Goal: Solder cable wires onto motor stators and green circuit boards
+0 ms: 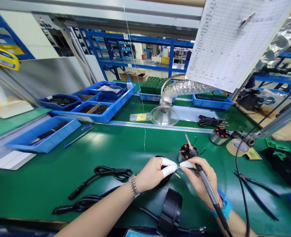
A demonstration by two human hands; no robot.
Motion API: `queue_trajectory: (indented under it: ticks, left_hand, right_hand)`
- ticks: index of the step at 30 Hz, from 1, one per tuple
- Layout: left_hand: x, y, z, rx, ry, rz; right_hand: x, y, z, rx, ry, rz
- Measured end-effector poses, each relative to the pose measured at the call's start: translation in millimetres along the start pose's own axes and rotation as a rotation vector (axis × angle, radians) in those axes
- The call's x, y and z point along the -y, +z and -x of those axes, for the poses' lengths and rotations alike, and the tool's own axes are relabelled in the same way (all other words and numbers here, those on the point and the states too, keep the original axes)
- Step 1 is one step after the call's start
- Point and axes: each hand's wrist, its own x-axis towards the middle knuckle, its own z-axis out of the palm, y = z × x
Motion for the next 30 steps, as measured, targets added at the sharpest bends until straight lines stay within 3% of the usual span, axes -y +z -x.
queue_trajectory:
  ticks: [4, 11, 16, 20, 25, 30]
  left_hand:
    - [1, 0.8, 0, 0.003, -0.021, -0.007]
    - [2, 2.5, -2, 0.004, -0.021, 0.014]
    - [3, 2.9, -2, -0.044, -0.049, 0.070]
    - [4, -4.5, -1, -0.130, -0.084, 0.100]
    - [7, -13.1, -5, -0.152, -0.125, 0.146]
    - [9, -12.6, -7, -0.197, -0.128, 0.174]
  right_hand:
    - [-1, -3, -1, -0.008, 0.013, 0.035]
    - [3, -9, -9, 0.140, -0.138, 0.125]
    - [1, -7, -9, 0.146, -0.161, 0.157]
    - [-17, -12, -8, 0.030, -0.186, 0.265]
    - [-56, -15, -6, 0.247, -0.189, 0.510]
    - [-66, -10, -2, 0.236, -0.170, 0.488]
